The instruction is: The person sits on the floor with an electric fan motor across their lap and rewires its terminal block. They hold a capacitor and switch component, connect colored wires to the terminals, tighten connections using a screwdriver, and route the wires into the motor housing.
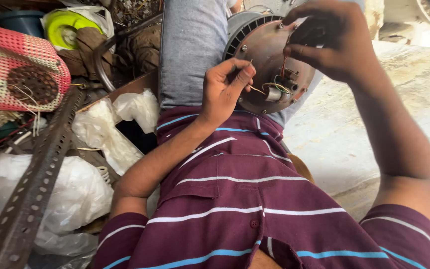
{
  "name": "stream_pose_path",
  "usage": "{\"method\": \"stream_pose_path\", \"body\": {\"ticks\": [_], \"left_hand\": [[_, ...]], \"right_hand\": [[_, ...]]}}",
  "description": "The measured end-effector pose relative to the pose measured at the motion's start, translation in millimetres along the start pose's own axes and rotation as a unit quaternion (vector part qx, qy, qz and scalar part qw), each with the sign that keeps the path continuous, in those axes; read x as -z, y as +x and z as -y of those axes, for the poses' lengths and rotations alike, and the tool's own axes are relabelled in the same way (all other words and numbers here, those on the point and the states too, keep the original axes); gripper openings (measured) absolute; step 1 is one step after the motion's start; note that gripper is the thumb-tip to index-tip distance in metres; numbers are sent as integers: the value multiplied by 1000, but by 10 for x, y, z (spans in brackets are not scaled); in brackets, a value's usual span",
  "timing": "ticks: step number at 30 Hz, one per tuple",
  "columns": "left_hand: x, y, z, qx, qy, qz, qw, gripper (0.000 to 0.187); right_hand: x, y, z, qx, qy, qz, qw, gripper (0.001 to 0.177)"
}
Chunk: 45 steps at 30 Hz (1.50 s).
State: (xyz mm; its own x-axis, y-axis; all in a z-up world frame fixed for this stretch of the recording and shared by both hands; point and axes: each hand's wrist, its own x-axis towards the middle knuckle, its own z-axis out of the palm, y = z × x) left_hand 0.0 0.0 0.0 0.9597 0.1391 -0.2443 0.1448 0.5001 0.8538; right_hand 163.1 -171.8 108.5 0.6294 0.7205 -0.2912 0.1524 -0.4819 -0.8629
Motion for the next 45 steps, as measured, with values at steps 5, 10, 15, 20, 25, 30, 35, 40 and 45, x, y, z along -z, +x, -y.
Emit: {"method": "stream_pose_path", "body": {"ticks": [5,10,15,20,25,30,35,40,45], "left_hand": [[-42,43,-75,-65,118,46,990,27],[-111,186,-228,-107,138,124,977,34],[-156,237,-211,-113,143,158,970,36],[-183,276,-242,-84,168,167,968,36],[-193,288,-165,-97,130,140,977,26],[-196,262,-87,-130,127,75,981,18],[-143,217,-24,-130,141,-35,981,19],[-133,240,-4,-110,158,-55,980,19],[-249,293,-143,-181,157,-25,971,16]], "right_hand": [[-45,-190,-83,12,67,-66,996,30],[-110,-102,16,35,177,-77,981,38],[-64,-235,-281,41,206,-76,975,29],[8,-231,-223,46,213,-32,976,11],[93,-250,-41,90,7,-24,996,8],[85,-88,185,181,-186,-11,966,14],[19,-31,130,152,-214,11,965,16],[30,-112,78,116,-179,36,976,11],[50,-176,154,110,-186,41,976,8]]}}
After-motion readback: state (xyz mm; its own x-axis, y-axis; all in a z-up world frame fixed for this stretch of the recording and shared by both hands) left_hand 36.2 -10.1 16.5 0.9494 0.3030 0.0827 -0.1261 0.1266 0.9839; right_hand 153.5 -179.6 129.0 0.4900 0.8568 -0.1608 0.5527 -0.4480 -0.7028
